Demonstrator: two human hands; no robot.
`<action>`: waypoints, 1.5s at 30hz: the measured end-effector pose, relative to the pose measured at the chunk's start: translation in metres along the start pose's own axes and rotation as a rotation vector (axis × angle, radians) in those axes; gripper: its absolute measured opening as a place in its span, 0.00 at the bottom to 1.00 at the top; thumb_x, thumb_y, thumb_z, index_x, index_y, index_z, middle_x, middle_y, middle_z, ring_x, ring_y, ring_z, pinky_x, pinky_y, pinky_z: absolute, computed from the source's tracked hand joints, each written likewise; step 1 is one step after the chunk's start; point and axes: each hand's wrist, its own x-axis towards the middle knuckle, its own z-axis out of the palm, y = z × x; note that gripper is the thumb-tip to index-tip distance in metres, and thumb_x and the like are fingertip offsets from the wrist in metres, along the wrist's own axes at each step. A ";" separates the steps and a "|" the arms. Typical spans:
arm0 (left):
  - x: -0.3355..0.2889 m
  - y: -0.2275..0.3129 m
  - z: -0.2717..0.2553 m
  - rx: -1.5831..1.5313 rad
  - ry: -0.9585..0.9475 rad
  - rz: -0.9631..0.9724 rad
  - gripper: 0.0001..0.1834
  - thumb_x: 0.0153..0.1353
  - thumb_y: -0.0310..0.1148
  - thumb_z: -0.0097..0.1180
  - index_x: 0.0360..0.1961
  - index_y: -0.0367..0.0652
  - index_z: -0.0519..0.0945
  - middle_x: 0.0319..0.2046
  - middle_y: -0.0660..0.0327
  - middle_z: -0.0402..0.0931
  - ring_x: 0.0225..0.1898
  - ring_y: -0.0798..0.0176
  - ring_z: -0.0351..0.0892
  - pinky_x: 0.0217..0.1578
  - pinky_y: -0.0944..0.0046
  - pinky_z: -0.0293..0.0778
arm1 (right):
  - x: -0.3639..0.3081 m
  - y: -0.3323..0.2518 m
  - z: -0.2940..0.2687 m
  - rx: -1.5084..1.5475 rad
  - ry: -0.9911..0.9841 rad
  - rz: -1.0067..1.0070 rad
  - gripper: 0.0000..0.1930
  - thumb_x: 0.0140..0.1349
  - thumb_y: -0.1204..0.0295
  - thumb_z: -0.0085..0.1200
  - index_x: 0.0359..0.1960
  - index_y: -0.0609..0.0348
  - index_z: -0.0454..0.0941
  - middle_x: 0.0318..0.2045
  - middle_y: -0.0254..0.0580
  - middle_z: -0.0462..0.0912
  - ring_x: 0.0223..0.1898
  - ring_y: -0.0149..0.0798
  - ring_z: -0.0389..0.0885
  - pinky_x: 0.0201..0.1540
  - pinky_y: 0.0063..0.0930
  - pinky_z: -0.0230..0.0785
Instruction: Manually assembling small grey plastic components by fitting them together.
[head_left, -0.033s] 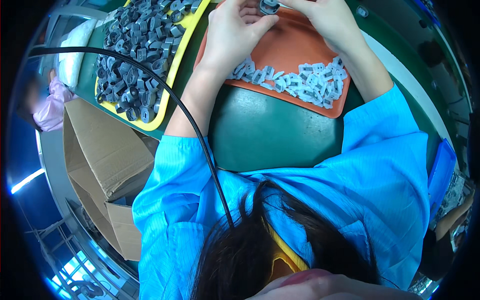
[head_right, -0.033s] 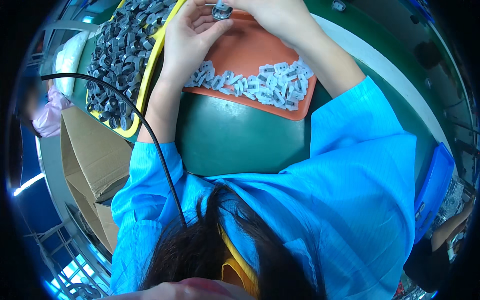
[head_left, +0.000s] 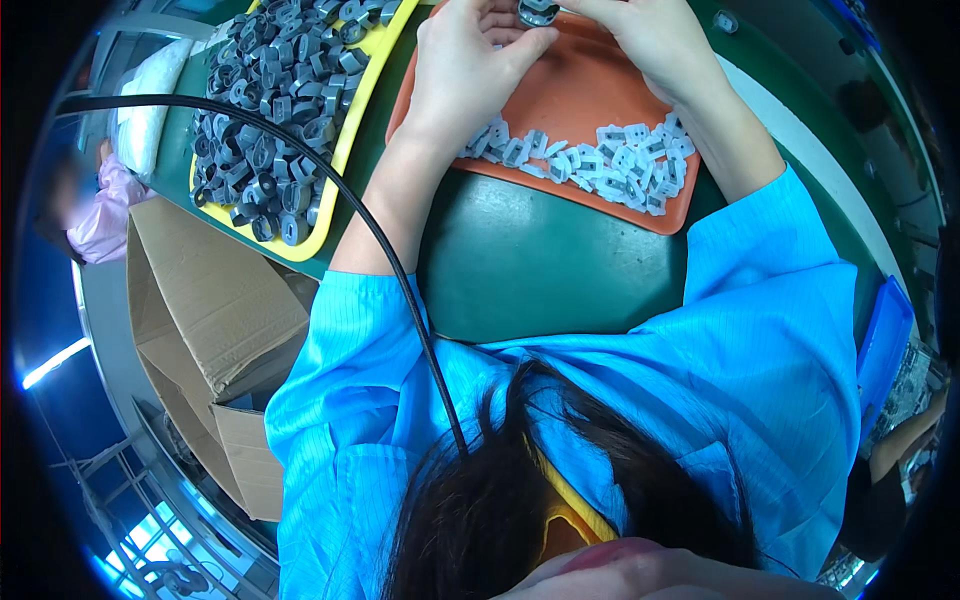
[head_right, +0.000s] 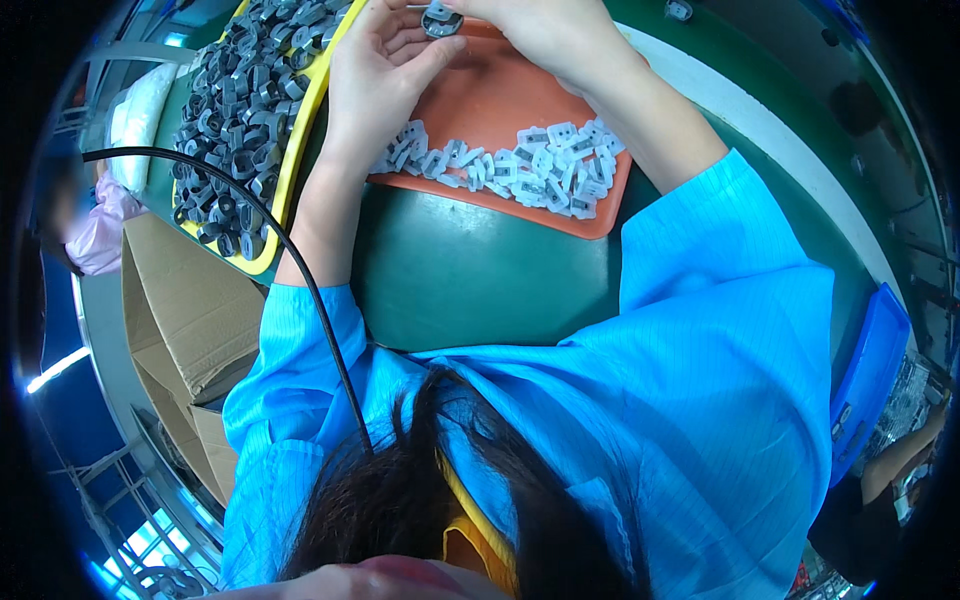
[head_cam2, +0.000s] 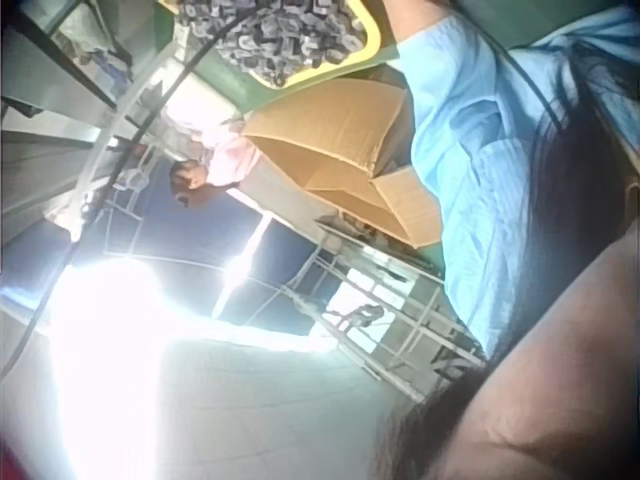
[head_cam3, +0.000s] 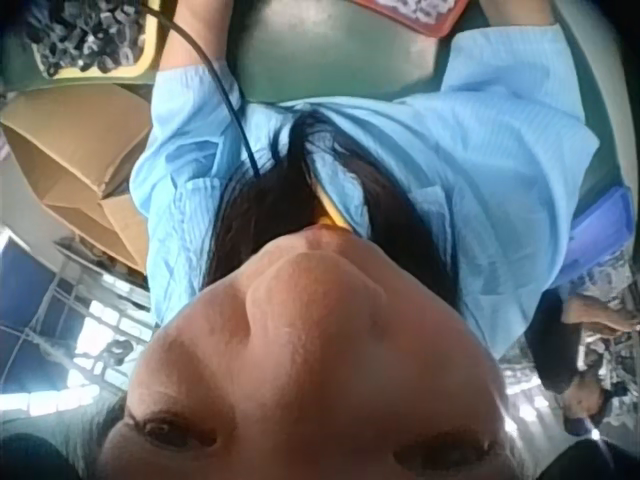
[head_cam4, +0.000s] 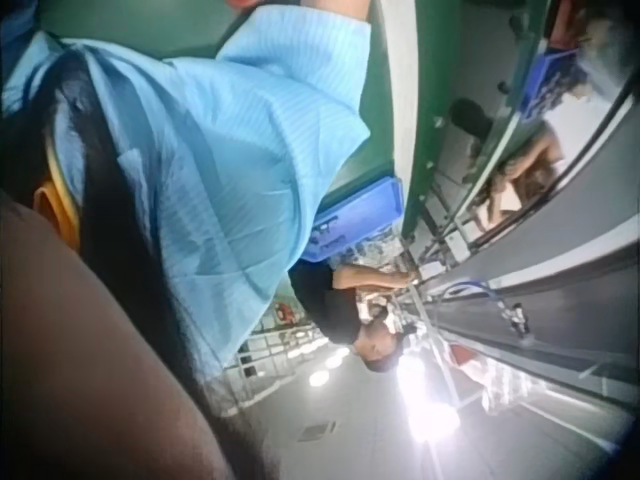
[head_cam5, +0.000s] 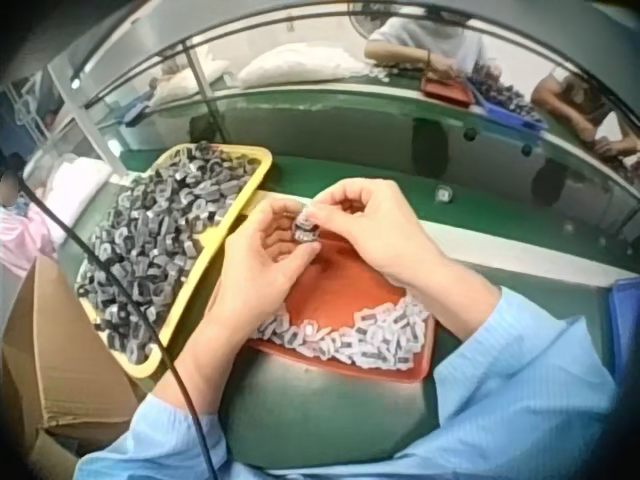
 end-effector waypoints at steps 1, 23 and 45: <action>-0.002 0.001 0.003 0.029 0.054 0.019 0.20 0.62 0.14 0.61 0.54 0.35 0.75 0.43 0.60 0.81 0.46 0.69 0.83 0.49 0.70 0.80 | 0.001 0.003 0.004 0.092 -0.003 -0.024 0.07 0.64 0.74 0.65 0.36 0.67 0.86 0.33 0.38 0.88 0.34 0.26 0.83 0.41 0.21 0.75; -0.007 0.005 0.006 0.592 0.093 0.491 0.18 0.55 0.23 0.68 0.48 0.40 0.82 0.46 0.50 0.76 0.49 0.45 0.78 0.51 0.54 0.74 | 0.004 0.006 -0.011 0.102 -0.220 0.205 0.09 0.66 0.77 0.60 0.43 0.70 0.85 0.35 0.39 0.87 0.34 0.28 0.84 0.39 0.21 0.76; 0.009 0.013 0.004 0.576 0.148 0.811 0.23 0.53 0.21 0.67 0.52 0.42 0.80 0.44 0.54 0.81 0.48 0.49 0.80 0.52 0.54 0.73 | 0.005 0.010 -0.021 0.638 -0.278 0.221 0.08 0.63 0.80 0.58 0.43 0.62 0.83 0.42 0.39 0.86 0.41 0.30 0.83 0.47 0.23 0.75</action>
